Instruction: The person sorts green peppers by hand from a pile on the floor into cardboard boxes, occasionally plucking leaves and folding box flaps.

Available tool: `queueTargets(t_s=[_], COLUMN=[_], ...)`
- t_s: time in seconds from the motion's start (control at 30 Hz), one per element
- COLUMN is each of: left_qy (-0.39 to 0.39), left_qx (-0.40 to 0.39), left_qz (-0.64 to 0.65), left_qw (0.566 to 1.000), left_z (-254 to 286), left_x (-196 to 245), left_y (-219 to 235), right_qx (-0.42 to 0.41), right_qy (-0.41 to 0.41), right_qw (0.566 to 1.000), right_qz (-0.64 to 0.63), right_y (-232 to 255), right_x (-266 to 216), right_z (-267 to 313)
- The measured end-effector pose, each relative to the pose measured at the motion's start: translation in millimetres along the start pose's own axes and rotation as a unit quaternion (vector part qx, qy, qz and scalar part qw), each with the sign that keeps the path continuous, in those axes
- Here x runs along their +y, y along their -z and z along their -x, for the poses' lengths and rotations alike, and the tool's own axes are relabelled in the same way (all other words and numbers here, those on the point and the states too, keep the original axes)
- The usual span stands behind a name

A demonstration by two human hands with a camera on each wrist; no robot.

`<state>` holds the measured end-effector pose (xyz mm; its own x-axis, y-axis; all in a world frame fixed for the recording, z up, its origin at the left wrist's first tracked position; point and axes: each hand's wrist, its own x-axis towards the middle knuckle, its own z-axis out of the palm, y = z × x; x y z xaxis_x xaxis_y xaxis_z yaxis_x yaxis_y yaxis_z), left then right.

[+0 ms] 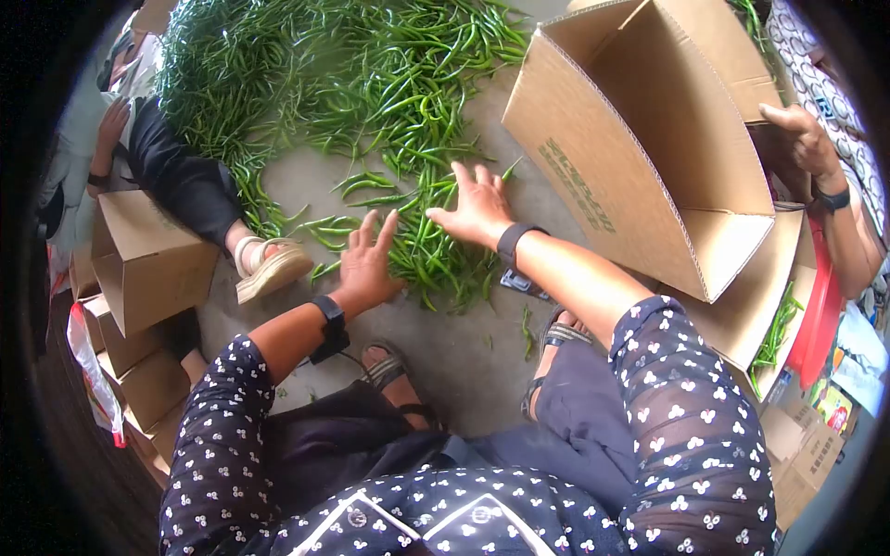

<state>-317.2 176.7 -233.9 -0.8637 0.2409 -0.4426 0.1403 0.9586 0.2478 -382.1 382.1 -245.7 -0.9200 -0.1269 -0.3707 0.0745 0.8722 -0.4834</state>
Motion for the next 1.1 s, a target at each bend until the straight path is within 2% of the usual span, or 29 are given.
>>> queueTargets(t_s=[0.03,0.07,0.1,0.17,0.3,0.47,0.53,0.57,0.67,0.7,0.77,0.9,0.97,1.0,1.1], left_qy=[-0.039,-0.044,-0.044,-0.005,-0.032,-0.007,-0.036,-0.036,-0.004,-0.004,-0.021,-0.063,-0.091,-0.118,-0.182], left_qx=[0.023,0.034,0.034,0.039,0.065,0.058,0.023,0.024,0.017,0.016,0.079,0.11,0.175,0.202,0.311], left_qz=[0.039,0.075,0.075,0.157,0.222,0.234,0.252,0.253,0.292,0.291,0.301,0.341,0.349,0.356,0.314], left_qw=[0.998,0.996,0.996,0.987,0.972,0.97,0.967,0.967,0.956,0.957,0.95,0.931,0.916,0.905,0.879], left_z=[-3,-6,-10,-22,-46,-56,-51,-50,-51,-52,-55,-60,-58,-60,-61], left_x=[2,9,13,22,31,33,30,30,30,30,32,34,39,41,59], left_y=[2,2,2,8,16,19,16,15,5,2,0,8,24,32,80], right_qx=[0.009,0.003,-0.005,-0.005,-0.022,-0.033,-0.084,-0.091,-0.014,-0.014,-0.057,-0.041,0.053,0.102,0.167], right_qy=[0.03,0.027,0.023,0.005,-0.044,-0.05,-0.079,-0.063,-0.028,-0.029,-0.029,-0.076,0.014,0.05,0.117], right_qw=[0.999,0.998,0.996,0.991,0.973,0.964,0.928,0.909,0.974,0.973,0.916,0.901,0.909,0.926,0.896], right_qz=[-0.011,-0.047,-0.083,-0.131,-0.225,-0.26,-0.355,-0.403,-0.225,-0.226,-0.396,-0.424,-0.413,-0.361,-0.394], right_y=[-2,-4,-6,-5,-3,-4,-4,-7,-13,-12,-7,9,18,25,61], right_x=[-1,-1,0,2,6,4,-2,-6,-13,-14,-16,-24,-30,-32,-48], right_z=[2,4,6,1,-13,-22,-20,-18,-8,-7,-8,-3,-1,-2,-3])
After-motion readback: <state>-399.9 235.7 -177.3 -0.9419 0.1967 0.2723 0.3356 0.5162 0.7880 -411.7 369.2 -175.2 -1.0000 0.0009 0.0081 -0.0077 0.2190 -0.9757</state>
